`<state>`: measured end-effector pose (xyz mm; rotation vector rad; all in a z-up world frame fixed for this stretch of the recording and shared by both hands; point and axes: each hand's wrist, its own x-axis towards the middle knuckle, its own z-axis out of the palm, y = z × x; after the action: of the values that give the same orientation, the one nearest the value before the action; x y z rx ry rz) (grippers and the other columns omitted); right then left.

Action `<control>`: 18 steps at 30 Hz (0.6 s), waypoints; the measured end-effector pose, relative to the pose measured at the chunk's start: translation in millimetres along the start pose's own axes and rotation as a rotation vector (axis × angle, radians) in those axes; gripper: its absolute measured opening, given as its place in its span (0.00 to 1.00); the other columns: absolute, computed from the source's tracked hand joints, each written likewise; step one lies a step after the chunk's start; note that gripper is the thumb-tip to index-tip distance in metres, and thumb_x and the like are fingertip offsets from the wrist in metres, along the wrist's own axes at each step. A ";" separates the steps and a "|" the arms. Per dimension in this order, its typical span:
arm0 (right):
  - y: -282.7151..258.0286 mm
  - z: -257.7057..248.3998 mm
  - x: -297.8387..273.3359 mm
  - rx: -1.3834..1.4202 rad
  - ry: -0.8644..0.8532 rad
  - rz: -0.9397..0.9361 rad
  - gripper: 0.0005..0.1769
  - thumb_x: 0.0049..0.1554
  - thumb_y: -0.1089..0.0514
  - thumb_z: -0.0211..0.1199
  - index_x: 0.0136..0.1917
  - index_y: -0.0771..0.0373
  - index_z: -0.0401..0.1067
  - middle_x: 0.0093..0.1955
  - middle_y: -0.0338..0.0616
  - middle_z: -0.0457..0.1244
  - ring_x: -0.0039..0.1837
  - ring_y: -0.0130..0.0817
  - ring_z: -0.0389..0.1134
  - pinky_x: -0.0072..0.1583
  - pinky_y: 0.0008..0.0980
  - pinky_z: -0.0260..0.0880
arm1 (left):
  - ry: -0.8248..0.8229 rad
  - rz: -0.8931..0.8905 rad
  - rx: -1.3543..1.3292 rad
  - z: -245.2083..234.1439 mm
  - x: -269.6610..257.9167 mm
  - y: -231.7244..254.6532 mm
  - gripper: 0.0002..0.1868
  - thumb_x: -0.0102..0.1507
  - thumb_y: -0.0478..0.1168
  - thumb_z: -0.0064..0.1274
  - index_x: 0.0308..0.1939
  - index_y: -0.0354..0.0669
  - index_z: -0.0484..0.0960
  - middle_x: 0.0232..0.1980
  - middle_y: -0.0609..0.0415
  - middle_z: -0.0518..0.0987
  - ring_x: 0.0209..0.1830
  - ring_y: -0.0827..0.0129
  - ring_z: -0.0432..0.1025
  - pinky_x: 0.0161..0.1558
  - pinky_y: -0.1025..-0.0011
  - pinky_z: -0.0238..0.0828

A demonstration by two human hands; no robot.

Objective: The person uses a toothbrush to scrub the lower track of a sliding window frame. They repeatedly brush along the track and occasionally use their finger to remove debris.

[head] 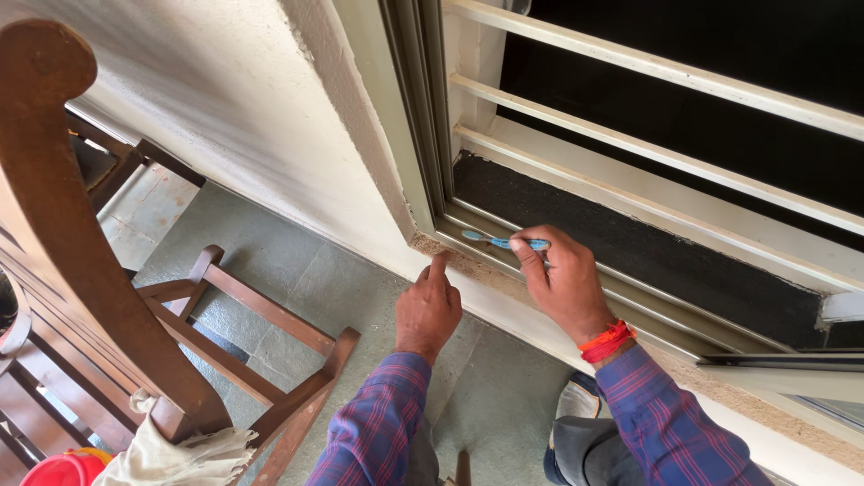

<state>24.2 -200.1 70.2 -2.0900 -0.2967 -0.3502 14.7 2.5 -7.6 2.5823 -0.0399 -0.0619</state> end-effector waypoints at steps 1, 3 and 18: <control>-1.1 -1.8 -1.0 -0.018 -0.009 -0.009 0.10 0.65 0.55 0.62 0.50 0.66 0.74 0.36 0.44 0.67 0.34 0.29 0.67 0.38 0.30 0.66 | 0.005 0.006 -0.006 0.4 -0.2 0.0 0.25 0.63 0.34 0.45 0.66 0.51 0.66 0.43 0.49 0.83 0.32 0.56 0.80 0.39 0.56 0.81; -2.4 -3.4 -2.7 -0.051 -0.025 -0.030 0.10 0.64 0.55 0.63 0.50 0.65 0.75 0.36 0.44 0.67 0.33 0.29 0.65 0.37 0.31 0.65 | -0.004 -0.003 0.001 0.1 1.2 -0.5 0.25 0.63 0.34 0.45 0.66 0.51 0.66 0.43 0.49 0.82 0.32 0.57 0.81 0.38 0.57 0.82; 28.7 -9.1 0.0 0.076 -0.035 -0.096 0.10 0.69 0.53 0.58 0.51 0.61 0.72 0.37 0.38 0.67 0.39 0.23 0.70 0.39 0.25 0.71 | -0.196 -0.053 0.152 1.3 3.5 2.1 0.43 0.67 0.37 0.40 0.83 0.61 0.39 0.44 0.47 0.82 0.27 0.64 0.79 0.32 0.63 0.84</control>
<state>33.0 -222.5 52.1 -2.0129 -0.4261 -0.3550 18.2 -0.2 -7.7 2.7199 -0.0504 -0.3434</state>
